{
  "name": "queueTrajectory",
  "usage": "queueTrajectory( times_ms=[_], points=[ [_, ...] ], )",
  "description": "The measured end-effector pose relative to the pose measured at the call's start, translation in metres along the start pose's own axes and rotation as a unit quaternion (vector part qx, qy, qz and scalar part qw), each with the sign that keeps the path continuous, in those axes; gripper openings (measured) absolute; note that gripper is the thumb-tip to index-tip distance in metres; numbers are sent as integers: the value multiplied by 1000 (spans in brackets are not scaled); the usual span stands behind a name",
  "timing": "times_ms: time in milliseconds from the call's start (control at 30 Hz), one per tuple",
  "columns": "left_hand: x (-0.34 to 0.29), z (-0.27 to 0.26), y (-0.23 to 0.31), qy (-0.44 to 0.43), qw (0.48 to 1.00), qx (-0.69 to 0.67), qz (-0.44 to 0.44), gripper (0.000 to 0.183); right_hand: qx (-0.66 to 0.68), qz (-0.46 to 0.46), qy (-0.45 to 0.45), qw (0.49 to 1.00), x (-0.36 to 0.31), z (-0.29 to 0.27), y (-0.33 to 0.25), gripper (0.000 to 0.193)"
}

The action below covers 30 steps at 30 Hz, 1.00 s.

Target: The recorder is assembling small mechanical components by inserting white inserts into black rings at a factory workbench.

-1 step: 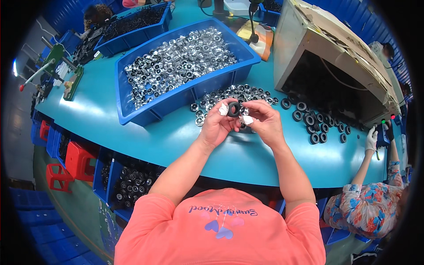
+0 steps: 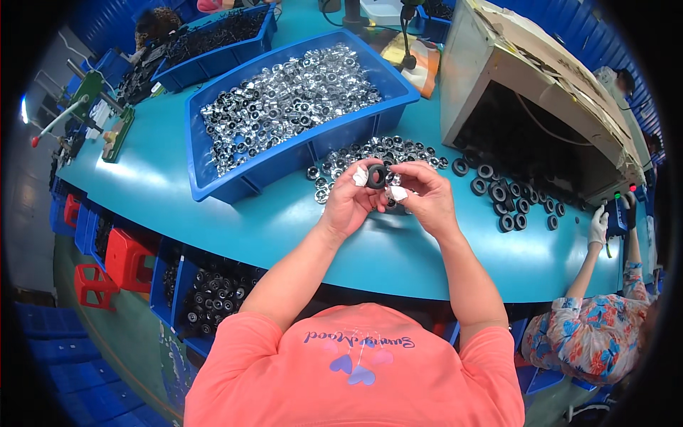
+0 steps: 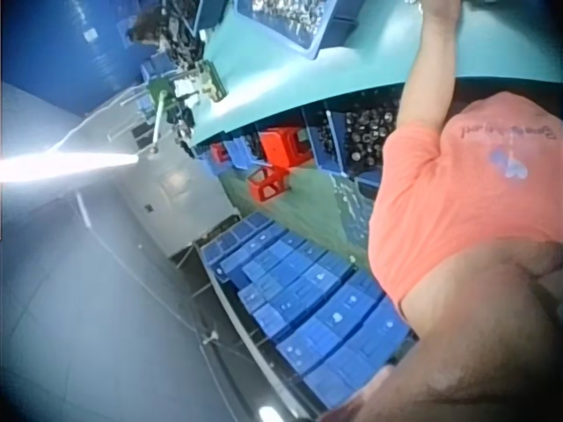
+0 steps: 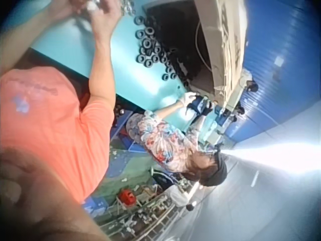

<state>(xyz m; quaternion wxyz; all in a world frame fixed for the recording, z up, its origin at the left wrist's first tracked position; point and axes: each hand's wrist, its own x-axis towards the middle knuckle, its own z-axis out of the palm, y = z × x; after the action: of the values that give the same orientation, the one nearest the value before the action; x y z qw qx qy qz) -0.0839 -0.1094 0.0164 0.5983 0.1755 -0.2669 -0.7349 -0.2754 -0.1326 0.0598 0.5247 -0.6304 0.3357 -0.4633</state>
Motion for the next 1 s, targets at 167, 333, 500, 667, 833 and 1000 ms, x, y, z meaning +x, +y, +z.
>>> queueTrajectory(
  times_ms=[167,333,500,667,833,1000],
  points=[
    [1,1,-1,-12,1000,-10,2,38,57,-23,6,998,0,2,4,38],
    [1,-2,-2,-17,1000,-4,-10,43,-4,-32,55,998,-4,11,8,32],
    [-2,-7,-7,-23,999,25,-10,45,-107,-105,53,987,-6,11,13,27],
    [-4,-1,-7,-27,998,55,-14,44,-183,-141,81,970,-6,15,9,28],
    [-1,-4,-4,-43,992,118,-21,49,-165,-131,92,973,-7,17,17,28],
    [-1,4,-6,-24,983,182,-5,41,-230,-132,91,960,-8,19,14,28]
  ],
)
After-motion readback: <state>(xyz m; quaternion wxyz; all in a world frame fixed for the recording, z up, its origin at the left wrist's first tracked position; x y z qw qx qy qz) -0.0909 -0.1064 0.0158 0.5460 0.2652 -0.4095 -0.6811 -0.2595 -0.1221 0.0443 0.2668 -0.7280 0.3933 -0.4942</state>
